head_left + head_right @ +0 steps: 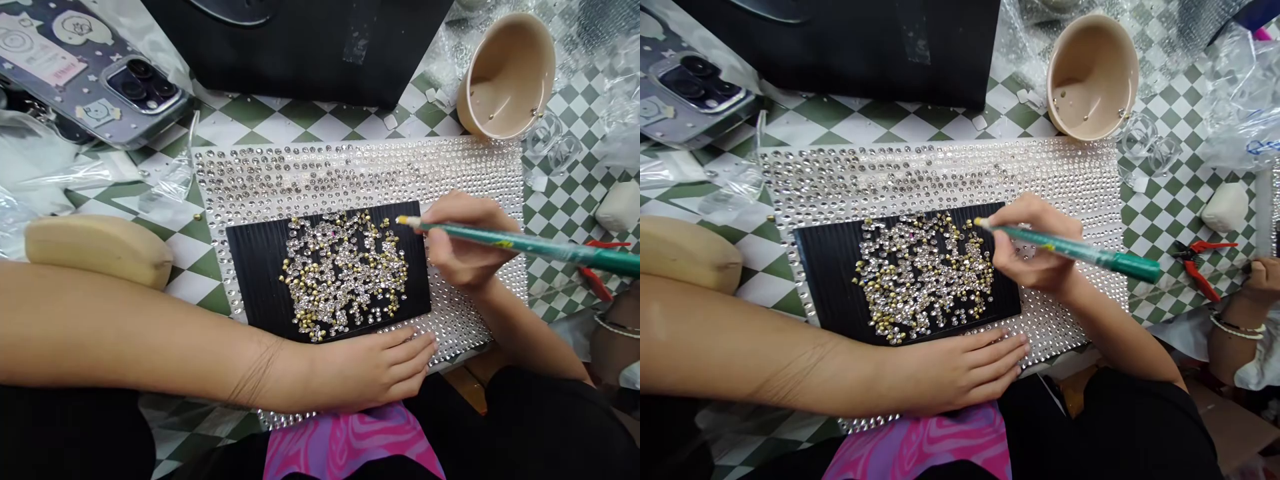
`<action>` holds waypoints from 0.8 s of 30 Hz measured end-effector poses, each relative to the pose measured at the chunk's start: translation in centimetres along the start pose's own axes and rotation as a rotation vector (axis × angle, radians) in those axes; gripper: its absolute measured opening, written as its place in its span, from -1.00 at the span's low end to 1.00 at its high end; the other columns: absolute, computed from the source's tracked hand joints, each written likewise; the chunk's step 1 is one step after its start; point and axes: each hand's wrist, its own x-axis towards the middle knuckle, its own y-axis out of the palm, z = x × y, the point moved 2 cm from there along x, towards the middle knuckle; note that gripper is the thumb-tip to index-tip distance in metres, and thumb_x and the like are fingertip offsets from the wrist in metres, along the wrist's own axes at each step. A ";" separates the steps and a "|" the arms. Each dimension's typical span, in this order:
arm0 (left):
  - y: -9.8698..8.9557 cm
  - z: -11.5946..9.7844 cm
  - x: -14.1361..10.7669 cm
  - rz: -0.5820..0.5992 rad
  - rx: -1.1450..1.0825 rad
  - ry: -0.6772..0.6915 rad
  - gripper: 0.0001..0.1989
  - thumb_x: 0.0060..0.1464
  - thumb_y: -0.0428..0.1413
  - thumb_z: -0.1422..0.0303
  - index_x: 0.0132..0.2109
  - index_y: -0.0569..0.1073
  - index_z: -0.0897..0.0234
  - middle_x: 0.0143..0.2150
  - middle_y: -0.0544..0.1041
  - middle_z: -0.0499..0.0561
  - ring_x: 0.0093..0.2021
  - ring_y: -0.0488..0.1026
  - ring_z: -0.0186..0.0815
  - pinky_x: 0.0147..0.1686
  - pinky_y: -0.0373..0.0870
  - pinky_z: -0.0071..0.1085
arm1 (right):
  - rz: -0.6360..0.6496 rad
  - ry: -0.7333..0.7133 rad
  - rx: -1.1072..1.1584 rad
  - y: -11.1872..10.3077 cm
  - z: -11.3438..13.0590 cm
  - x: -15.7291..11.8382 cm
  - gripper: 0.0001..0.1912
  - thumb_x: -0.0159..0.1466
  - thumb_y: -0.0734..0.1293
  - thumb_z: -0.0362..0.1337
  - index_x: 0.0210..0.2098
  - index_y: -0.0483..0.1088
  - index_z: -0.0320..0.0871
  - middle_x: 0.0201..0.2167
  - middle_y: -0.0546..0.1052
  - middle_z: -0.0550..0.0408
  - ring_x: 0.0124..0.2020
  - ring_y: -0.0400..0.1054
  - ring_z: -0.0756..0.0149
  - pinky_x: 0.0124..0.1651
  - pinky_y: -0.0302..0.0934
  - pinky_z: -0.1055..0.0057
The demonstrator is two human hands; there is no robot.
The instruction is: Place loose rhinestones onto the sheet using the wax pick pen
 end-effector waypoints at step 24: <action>0.2 -0.1 0.0 -0.033 -0.031 -0.016 -0.53 0.26 -0.05 0.28 0.25 0.43 0.22 0.33 0.42 -0.01 0.38 0.31 -0.28 0.40 0.23 -0.35 | -0.108 0.200 -0.104 -0.7 -3.6 0.9 -0.92 0.28 0.42 -0.33 -0.24 0.54 -0.01 -0.33 0.57 0.12 -0.31 0.51 0.33 -0.28 0.51 0.35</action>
